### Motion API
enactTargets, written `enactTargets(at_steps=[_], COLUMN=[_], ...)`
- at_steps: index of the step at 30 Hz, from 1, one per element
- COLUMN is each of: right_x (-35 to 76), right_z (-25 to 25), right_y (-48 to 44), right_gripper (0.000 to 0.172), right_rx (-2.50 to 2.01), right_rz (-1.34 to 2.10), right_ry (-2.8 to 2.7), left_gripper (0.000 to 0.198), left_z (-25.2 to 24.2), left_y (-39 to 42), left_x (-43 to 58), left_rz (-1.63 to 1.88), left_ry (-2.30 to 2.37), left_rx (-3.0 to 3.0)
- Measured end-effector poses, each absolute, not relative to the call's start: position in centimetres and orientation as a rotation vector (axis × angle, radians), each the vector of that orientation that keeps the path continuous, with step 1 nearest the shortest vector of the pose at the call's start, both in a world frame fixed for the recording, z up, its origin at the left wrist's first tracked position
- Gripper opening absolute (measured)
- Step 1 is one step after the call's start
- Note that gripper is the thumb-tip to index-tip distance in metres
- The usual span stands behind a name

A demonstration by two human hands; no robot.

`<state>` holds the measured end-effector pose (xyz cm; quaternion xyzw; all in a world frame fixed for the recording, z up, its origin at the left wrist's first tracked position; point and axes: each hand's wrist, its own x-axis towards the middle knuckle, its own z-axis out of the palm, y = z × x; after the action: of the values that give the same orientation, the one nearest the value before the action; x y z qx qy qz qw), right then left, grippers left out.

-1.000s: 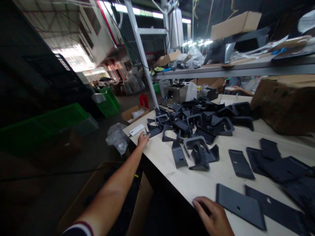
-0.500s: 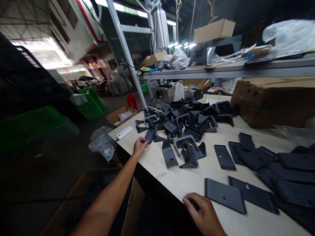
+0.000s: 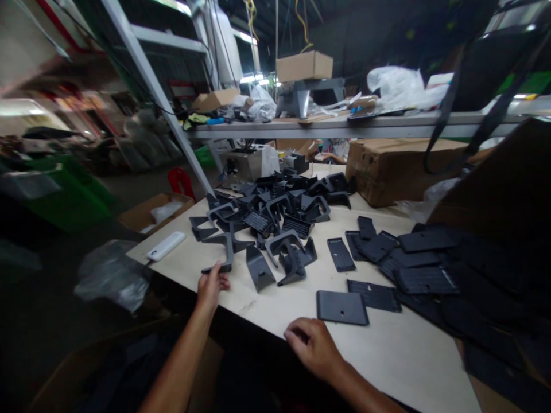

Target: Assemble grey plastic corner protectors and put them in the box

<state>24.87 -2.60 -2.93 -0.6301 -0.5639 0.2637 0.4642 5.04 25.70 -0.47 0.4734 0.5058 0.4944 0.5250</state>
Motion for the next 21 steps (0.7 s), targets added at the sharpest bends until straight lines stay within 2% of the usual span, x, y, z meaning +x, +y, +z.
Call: enactTargets(at_steps=[11,21], right_x=[25.1,25.8], right_z=[-2.9,-4.3], right_y=[-2.8,-3.8], right_gripper=[0.024,0.032], right_rx=[-1.521,-1.522], right_rz=[0.641,0.651], right_ry=[-1.392,-1.402], left_gripper=[0.054,0.054], left_z=[-1.2,-1.3], left_y=[13.4,12.2], left_x=[8.2,16.3], left_rz=[1.011,0.971], left_ry=[1.100,0.980], left_rx=[0.977,0.848])
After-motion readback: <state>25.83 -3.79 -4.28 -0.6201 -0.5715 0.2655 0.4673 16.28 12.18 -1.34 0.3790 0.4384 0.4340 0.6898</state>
